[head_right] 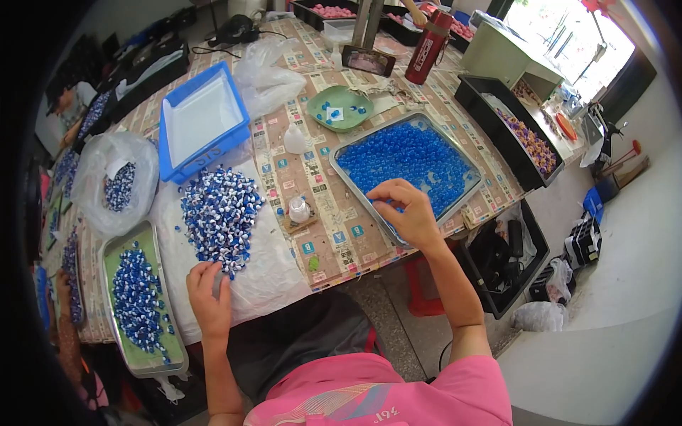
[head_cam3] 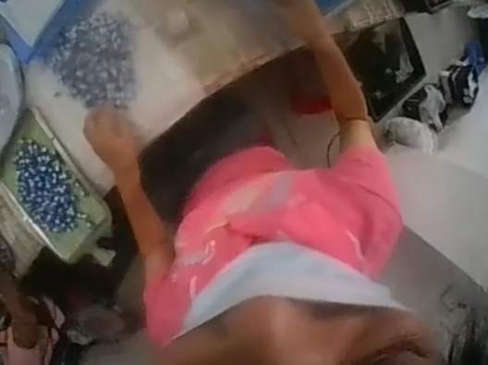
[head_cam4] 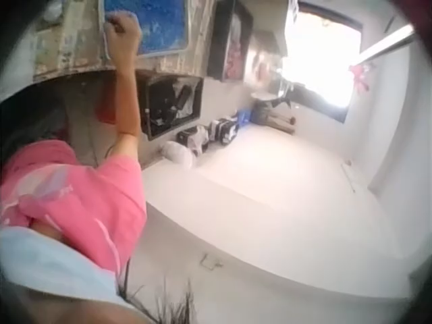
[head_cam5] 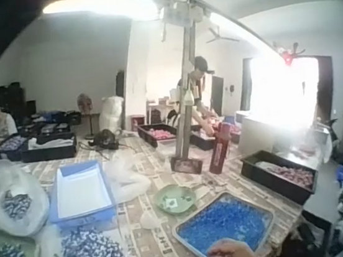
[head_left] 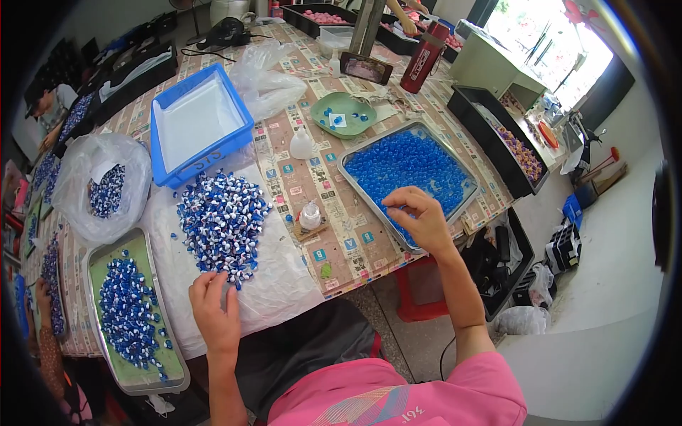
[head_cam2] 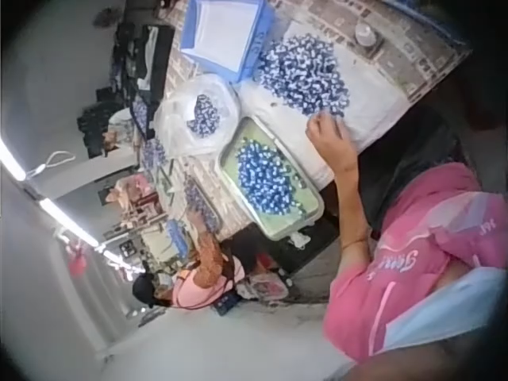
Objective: Assembling small blue decorative gems into white plastic or metal holders on a workbench.
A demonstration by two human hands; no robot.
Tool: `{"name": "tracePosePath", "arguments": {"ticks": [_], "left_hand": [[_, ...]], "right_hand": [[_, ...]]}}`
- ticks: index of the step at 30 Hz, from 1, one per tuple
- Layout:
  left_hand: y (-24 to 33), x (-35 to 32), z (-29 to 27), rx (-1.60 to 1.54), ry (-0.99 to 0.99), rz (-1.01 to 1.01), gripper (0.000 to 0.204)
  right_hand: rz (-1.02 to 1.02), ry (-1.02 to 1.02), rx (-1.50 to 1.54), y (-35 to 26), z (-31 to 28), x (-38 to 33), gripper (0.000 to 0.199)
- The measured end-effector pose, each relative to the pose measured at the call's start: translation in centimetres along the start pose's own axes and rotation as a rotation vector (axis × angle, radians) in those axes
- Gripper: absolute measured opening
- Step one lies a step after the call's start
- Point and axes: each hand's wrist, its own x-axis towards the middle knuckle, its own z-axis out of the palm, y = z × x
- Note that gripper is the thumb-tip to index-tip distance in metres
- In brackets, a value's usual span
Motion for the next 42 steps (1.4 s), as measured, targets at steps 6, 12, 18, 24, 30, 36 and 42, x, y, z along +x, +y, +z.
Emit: {"name": "tracePosePath", "arguments": {"ticks": [6, 12, 18, 24, 30, 36, 42], "left_hand": [[-1.6, 0.6, 0.5, -0.065, 0.000, -0.037, 0.025], [-2.1, 0.8, -0.2, 0.012, 0.065, 0.066, 0.020], [-3.1, 0.7, -0.8, 0.000, 0.026, 0.079, 0.015], [-2.6, 0.6, -1.0, -0.020, 0.081, 0.032, 0.019], [-2.2, 0.4, -1.1, -0.043, 0.056, 0.120, 0.027], [-1.5, 0.0, -0.7, -0.068, 0.079, 0.123, 0.025], [-1.1, -0.7, 0.1, -0.072, -0.002, 0.103, 0.022]], "right_hand": [[0.157, -0.081, 0.289, -1.6, 3.2, -1.2, 0.032], [-0.061, -0.126, 0.045, -4.6, 5.7, -1.2, 0.025], [-0.066, -0.176, 0.104, -6.4, 6.8, -1.1, 0.024], [0.132, -0.166, 0.251, -6.9, 8.2, -1.1, 0.027], [-0.049, -0.212, 0.102, -7.0, 8.3, -0.7, 0.021], [-0.107, -0.229, 0.057, -6.6, 8.4, -0.7, 0.019], [-0.102, -0.249, 0.108, -6.4, 8.2, -0.7, 0.024]]}}
